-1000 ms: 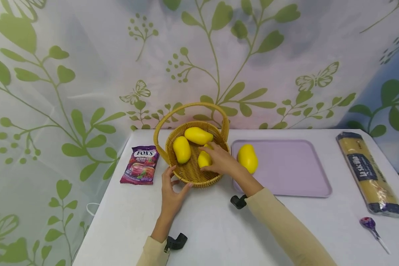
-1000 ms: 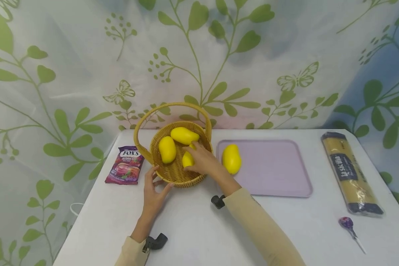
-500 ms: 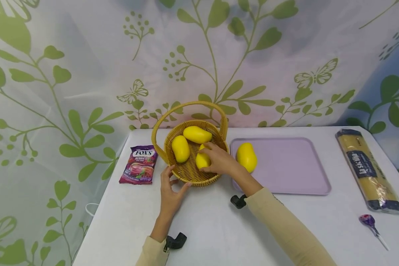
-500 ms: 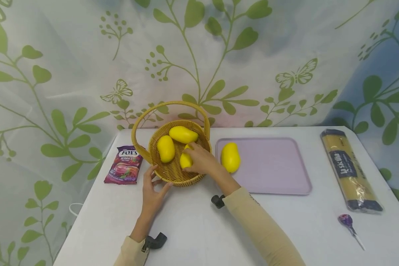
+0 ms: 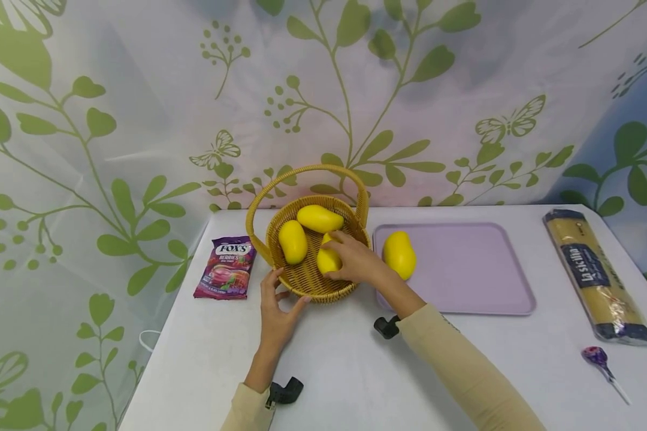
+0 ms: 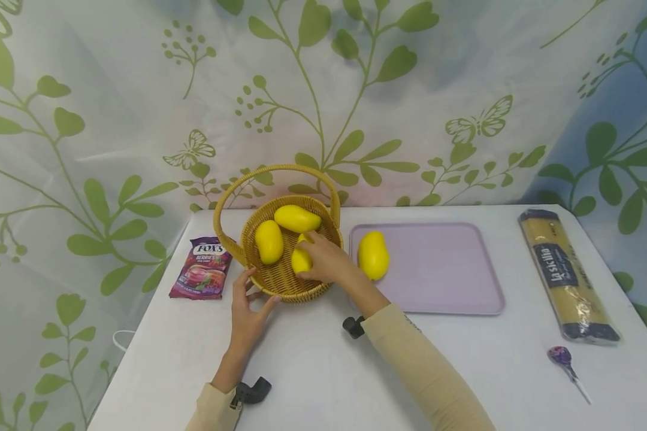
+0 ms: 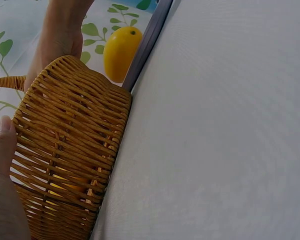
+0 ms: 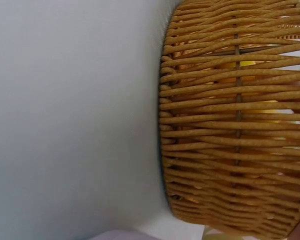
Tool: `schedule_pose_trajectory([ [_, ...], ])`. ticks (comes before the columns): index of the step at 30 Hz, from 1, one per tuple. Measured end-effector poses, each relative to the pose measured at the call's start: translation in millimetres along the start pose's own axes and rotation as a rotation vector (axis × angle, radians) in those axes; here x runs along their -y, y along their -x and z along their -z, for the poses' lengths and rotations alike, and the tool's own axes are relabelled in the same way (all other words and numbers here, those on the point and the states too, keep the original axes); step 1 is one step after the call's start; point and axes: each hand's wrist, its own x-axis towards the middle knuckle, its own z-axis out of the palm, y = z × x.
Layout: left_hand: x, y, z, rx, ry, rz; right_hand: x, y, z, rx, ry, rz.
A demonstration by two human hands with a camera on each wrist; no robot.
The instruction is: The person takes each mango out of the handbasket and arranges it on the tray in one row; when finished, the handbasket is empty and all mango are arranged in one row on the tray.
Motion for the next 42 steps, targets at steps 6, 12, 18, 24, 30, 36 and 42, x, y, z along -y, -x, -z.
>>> schedule_pose_trajectory([
  [6, 0.3, 1.3, 0.1, -0.005, 0.0, 0.003, -4.6, 1.1, -2.4, -0.067, -0.018, 0.054],
  [12, 1.6, 1.6, -0.9, -0.011, 0.004, -0.004, -6.8, 3.1, -1.5, -0.102, -0.029, 0.085],
  [18, -9.1, 1.0, -0.6, -0.028, 0.008, -0.03, -2.7, 7.9, 6.8, -0.115, -0.047, 0.095],
  [24, -33.0, -0.8, 3.6, -0.015, 0.015, -0.025, 3.0, 16.3, 24.1, -0.171, -0.073, 0.107],
  [30, -14.1, 0.7, 1.2, -0.013, 0.003, -0.013, 2.7, 31.1, 43.4, -0.195, -0.09, 0.097],
  [36, -20.0, 0.1, 0.9, -0.015, 0.026, -0.023, -1.0, 51.0, 63.7, -0.253, -0.085, 0.123],
  [42, -1.2, 0.9, -1.2, -0.012, 0.005, 0.008, -10.7, 69.9, 79.6, -0.293, -0.074, 0.126],
])
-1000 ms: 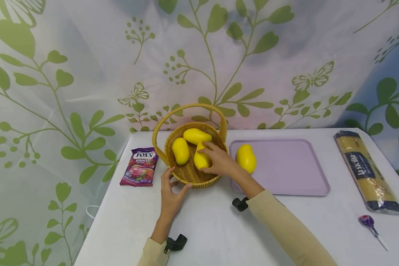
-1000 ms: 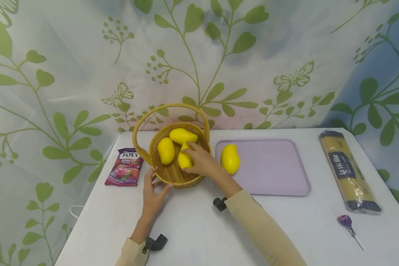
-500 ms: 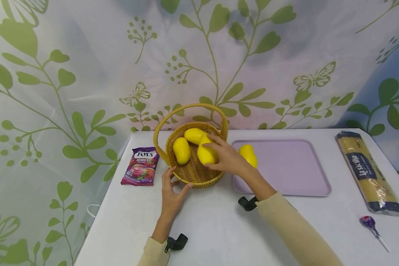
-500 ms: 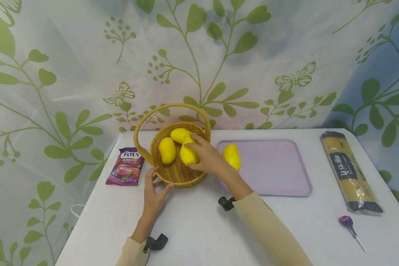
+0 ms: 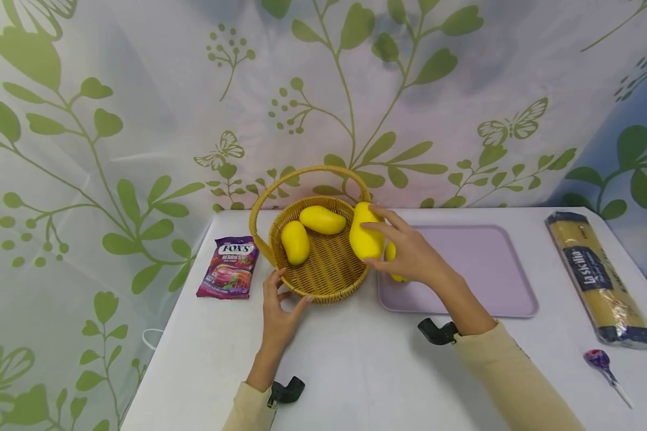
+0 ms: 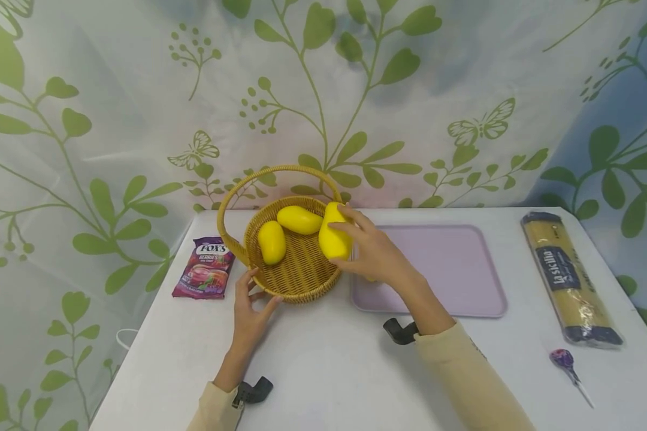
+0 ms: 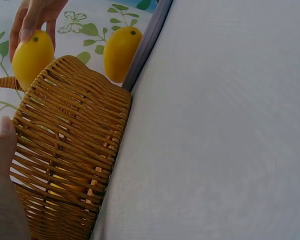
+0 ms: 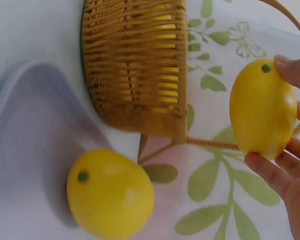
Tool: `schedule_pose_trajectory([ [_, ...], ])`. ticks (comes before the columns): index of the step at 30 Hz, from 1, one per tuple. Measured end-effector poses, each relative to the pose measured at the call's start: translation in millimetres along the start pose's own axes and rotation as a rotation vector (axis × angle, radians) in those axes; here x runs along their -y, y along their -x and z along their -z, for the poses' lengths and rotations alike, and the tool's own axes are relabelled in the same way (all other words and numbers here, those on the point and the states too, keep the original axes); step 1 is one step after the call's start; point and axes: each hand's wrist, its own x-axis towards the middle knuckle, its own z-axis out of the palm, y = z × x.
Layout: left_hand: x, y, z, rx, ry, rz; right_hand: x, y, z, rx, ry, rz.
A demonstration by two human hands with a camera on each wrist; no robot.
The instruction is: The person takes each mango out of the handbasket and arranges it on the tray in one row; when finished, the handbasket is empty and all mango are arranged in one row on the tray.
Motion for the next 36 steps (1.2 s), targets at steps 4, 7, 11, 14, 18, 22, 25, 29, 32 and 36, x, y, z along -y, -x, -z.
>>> schedule_pose_trajectory([
  [4, 0.7, -0.1, 1.2, 0.007, 0.001, -0.005, -4.5, 11.2, 9.6, -0.015, 0.012, -0.012],
  [7, 0.6, 0.1, 1.7, 0.006, 0.003, -0.014, -9.6, 19.5, 15.5, -0.038, 0.032, -0.018],
  [11, 0.9, 0.6, 2.2, 0.001, 0.003, -0.026, -21.3, 30.5, 23.6, -0.065, 0.056, -0.024],
  [14, 1.8, 0.3, 1.9, 0.002, 0.006, -0.042, -33.1, 40.7, 29.3, -0.07, 0.07, -0.047],
  [18, 2.3, -0.8, 1.4, 0.009, 0.007, -0.04, -50.4, 55.6, 34.6, -0.065, 0.089, -0.09],
  [22, 1.4, -1.5, 1.8, 0.012, 0.009, -0.031, -69.3, 68.3, 34.7, -0.026, 0.097, -0.133],
  [25, 1.0, -1.8, 1.8, 0.012, 0.016, -0.035, -82.4, 76.0, 32.0, 0.014, 0.091, -0.16],
  [29, 1.7, -2.1, 1.9, 0.014, 0.021, -0.037, -95.7, 82.4, 26.4, 0.041, 0.085, -0.166],
  [32, 2.0, -1.9, 1.8, 0.013, 0.021, -0.032, -103.0, 84.9, 22.8, 0.051, 0.083, -0.162],
  [36, 1.6, -1.4, 1.5, 0.012, 0.023, -0.031, -109.2, 87.3, 19.5, 0.079, 0.079, -0.179],
])
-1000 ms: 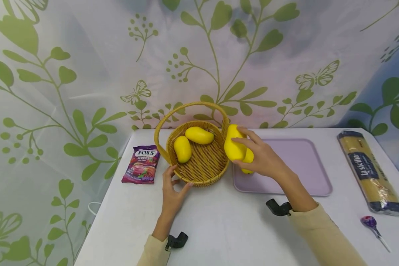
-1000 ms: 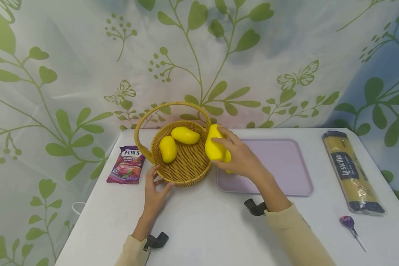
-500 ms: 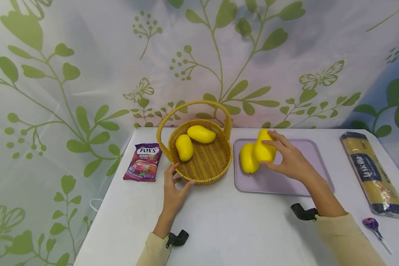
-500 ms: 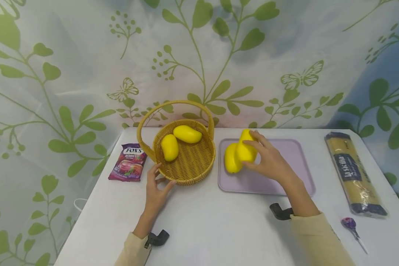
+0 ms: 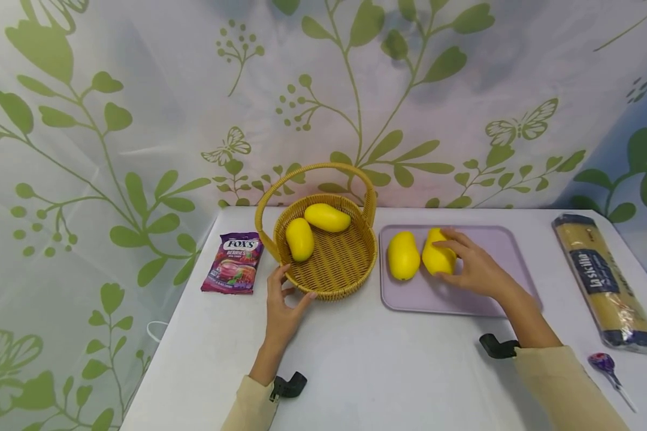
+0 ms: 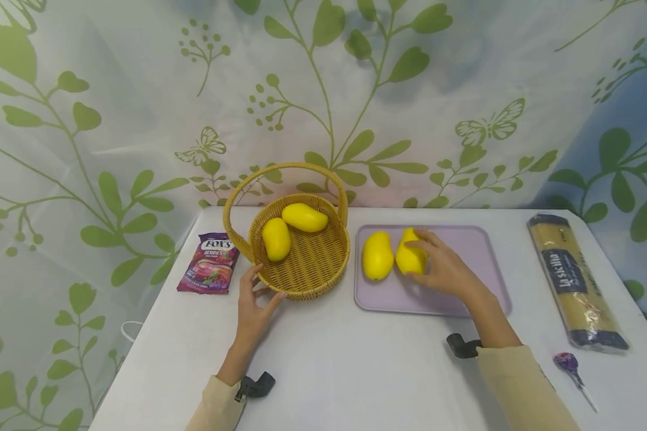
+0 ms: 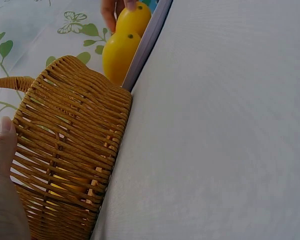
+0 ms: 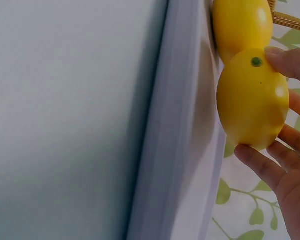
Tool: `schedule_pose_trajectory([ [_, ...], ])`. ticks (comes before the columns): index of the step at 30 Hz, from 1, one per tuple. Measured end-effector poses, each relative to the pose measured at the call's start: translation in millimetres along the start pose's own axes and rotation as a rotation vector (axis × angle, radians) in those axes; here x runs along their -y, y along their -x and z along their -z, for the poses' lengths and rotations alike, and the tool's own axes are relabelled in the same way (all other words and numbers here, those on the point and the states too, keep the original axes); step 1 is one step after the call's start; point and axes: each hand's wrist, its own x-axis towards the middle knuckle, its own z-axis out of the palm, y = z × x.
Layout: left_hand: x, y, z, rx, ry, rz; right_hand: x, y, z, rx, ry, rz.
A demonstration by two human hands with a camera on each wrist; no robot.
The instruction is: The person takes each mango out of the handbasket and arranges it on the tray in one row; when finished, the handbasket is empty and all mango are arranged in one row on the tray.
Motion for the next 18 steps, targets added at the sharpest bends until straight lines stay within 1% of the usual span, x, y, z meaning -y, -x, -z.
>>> schedule_pose_trajectory([
  [5, 0.7, -0.3, -0.4, 0.0, -0.002, 0.005, -3.7, 1.3, -3.2, 0.029, -0.02, -0.004],
  [12, 1.0, -1.3, -0.3, 0.002, -0.013, 0.008, -1.5, 1.3, -3.6, 0.03, -0.049, 0.027],
  [18, 0.6, -0.8, 0.2, 0.005, -0.012, 0.016, -0.4, 1.2, -3.3, 0.062, -0.06, 0.038],
])
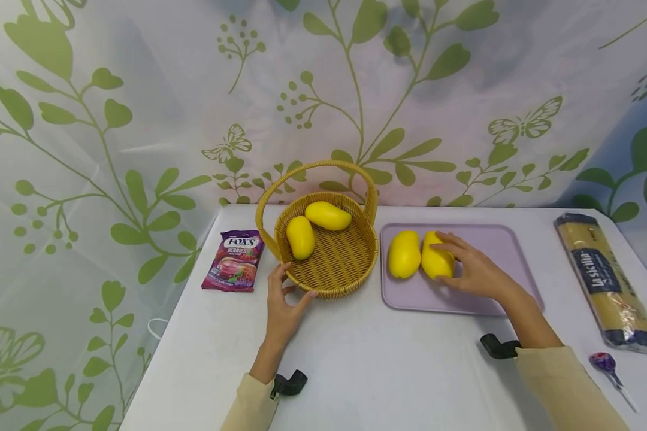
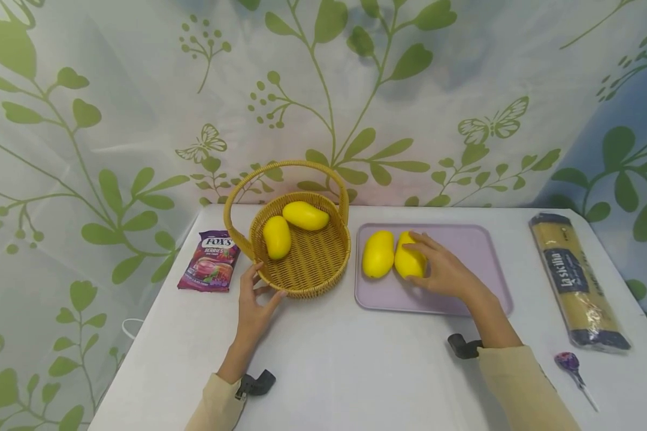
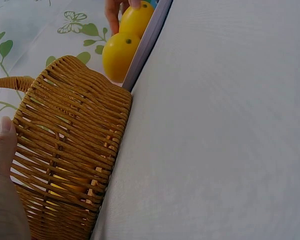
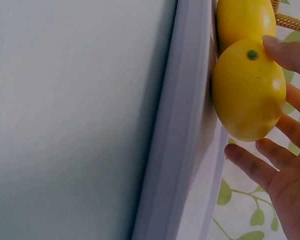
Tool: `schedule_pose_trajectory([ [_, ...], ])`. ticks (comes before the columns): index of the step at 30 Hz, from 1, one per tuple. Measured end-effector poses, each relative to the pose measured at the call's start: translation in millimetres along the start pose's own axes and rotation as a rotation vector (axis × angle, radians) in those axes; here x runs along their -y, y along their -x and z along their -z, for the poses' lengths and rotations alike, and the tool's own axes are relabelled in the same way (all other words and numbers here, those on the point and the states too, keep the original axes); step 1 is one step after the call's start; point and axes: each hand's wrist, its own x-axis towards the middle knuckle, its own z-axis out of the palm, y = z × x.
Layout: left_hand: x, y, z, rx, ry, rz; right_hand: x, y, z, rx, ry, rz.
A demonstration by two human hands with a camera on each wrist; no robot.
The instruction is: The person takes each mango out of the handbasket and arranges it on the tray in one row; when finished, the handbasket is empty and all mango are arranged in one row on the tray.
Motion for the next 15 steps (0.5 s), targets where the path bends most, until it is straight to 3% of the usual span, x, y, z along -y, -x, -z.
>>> schedule_pose_trajectory([
  [15, 0.1, -0.2, -0.1, -0.007, -0.001, -0.031, 1.5, -0.2, 0.8, -0.01, -0.006, 0.019],
])
